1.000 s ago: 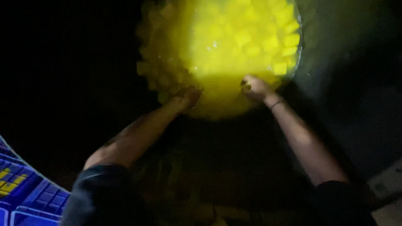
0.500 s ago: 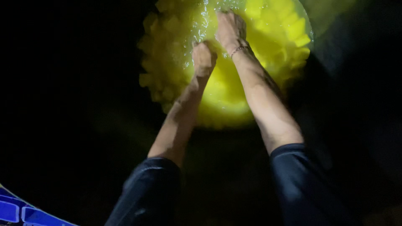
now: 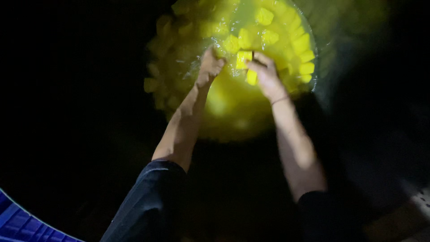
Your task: The person washes yellow tofu blocks in a large vat of water, pressing them under the water and scooping them with a metal bowl. They lift the blocks out, squeeze them briefly, and place them into blue plastic crates beside the vat, repeating the transfer.
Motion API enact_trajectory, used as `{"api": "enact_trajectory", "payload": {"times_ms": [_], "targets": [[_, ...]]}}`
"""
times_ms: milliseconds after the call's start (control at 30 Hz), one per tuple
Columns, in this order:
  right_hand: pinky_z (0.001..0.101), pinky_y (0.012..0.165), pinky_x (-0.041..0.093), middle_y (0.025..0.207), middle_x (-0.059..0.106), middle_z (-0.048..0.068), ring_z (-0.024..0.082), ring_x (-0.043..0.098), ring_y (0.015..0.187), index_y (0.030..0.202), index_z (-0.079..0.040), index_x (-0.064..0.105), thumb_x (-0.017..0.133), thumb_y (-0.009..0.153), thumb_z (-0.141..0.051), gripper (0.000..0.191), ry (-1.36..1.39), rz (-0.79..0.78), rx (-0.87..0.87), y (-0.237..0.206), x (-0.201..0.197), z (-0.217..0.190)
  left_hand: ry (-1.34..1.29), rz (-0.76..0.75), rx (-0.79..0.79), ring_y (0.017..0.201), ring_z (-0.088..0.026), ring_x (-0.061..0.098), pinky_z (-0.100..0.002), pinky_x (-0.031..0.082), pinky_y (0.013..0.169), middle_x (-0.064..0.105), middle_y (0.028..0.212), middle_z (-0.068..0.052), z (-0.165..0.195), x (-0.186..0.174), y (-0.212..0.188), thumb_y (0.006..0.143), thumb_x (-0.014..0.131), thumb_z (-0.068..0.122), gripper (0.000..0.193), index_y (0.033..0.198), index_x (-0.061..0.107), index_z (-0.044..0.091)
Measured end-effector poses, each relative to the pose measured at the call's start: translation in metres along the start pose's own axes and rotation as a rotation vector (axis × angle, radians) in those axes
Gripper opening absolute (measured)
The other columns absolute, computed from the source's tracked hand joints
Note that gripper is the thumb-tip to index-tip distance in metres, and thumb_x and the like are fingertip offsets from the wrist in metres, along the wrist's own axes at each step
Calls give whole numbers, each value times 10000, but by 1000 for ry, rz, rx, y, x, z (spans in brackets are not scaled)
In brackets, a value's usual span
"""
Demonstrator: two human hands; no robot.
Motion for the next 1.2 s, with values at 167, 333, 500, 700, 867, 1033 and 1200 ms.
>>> {"api": "enact_trajectory", "payload": {"times_ms": [167,333,500,700,867,1033,1200], "targets": [[328,706,589,1149,717,72,172,722,944,1332,-61,605,703,965,-150,389,280,9,67,-24,6,45,-500,105,-132,840,-300,562,-377,495,690,649,1060,-228,-13,0,-27,920,603,120,495,1404,606,14],[343,683,588,1162,714,78,198,716,959,1346,-52,608,710,980,-132,388,178,-37,74,-31,19,41,-906,112,-230,1032,-267,678,-372,613,843,662,1226,-143,-5,3,-57,858,538,41,558,1414,531,91],[353,668,613,1125,677,36,152,675,988,1305,-49,623,721,995,-119,332,65,-78,32,-31,32,24,-947,272,-150,1020,-253,659,-381,593,853,658,1190,-146,1,18,-58,932,621,-11,482,1396,516,67],[361,737,592,1171,678,51,175,689,1031,1334,-76,589,699,991,-125,364,258,-124,44,-33,27,24,-745,234,-33,984,-219,693,-338,601,837,689,1137,-128,-9,22,-55,930,664,-47,418,1336,581,12],[369,741,582,1163,672,76,233,718,986,1286,-90,559,656,973,-127,330,364,-130,157,-32,18,41,-681,268,5,1005,-217,654,-344,580,860,656,1147,-131,-15,22,-58,952,658,-41,382,1307,552,51],[353,800,563,1179,650,91,185,659,993,1346,-48,568,677,1029,-80,338,298,-84,38,-28,12,47,-735,308,-149,1077,-231,627,-368,572,873,618,1214,-114,-19,25,-55,943,639,-31,352,1238,491,90],[347,789,583,1182,680,97,167,681,914,1311,-56,575,704,998,-106,342,215,-52,-50,-30,10,34,-929,260,-105,1023,-235,610,-401,562,887,612,1197,-132,-15,18,-42,945,505,54,353,1297,513,86]]}}
Point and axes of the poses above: each hand's wrist, its own y-axis towards the middle knuckle, its own x-axis out of the palm, z = x × y, the point moved 5 cm from there along y, towards the middle knuckle
